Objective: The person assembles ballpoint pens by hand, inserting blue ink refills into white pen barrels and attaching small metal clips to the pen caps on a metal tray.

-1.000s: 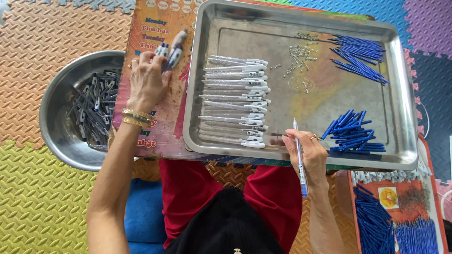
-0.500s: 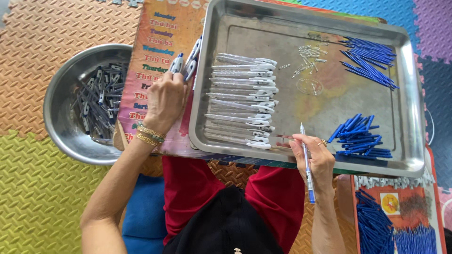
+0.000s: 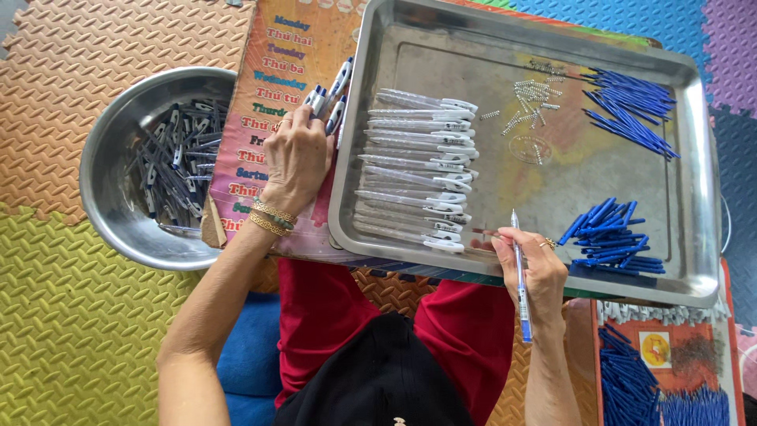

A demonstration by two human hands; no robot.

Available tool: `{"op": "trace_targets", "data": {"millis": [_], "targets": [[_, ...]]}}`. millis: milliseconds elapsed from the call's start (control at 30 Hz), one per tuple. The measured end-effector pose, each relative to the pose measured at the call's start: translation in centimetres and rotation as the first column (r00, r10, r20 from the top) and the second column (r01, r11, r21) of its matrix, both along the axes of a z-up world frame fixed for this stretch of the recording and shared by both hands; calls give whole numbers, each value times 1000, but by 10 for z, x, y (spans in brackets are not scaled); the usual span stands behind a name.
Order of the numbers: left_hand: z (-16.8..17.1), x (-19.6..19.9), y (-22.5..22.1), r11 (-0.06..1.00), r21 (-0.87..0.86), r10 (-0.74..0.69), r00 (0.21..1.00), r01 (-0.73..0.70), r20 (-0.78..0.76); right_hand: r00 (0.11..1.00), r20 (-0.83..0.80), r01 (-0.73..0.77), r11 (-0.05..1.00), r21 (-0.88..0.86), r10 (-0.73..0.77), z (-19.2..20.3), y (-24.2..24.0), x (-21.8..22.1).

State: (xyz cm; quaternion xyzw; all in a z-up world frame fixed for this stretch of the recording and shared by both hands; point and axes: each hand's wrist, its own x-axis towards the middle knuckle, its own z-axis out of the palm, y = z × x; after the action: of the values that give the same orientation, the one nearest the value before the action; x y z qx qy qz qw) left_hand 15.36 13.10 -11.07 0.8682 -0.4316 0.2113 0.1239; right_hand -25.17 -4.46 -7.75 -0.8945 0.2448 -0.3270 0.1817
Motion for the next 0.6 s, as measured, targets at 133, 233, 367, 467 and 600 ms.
{"op": "trace_targets", "data": {"millis": [133, 233, 367, 467, 600], "targets": [[-11, 9, 3, 998, -57, -18, 999, 15, -41, 1000, -2, -6, 1000, -13, 6, 3, 2, 3], [-4, 12, 9, 996, -75, -55, 987, 44, -149, 1000, -8, 4, 1000, -21, -5, 1, 1, 3], [22, 15, 27, 968, -250, -96, 951, 20, -295, 1000, 11, 27, 1000, -8, -26, 1, 2, 2], [26, 25, 42, 872, -478, -285, 902, 104, -325, 998, 20, 55, 998, -10, -55, 3, 3, 6], [109, -33, 54, 721, -682, -599, 385, -123, -702, 997, 37, 65, 998, 19, -65, 9, 7, 10]]}}
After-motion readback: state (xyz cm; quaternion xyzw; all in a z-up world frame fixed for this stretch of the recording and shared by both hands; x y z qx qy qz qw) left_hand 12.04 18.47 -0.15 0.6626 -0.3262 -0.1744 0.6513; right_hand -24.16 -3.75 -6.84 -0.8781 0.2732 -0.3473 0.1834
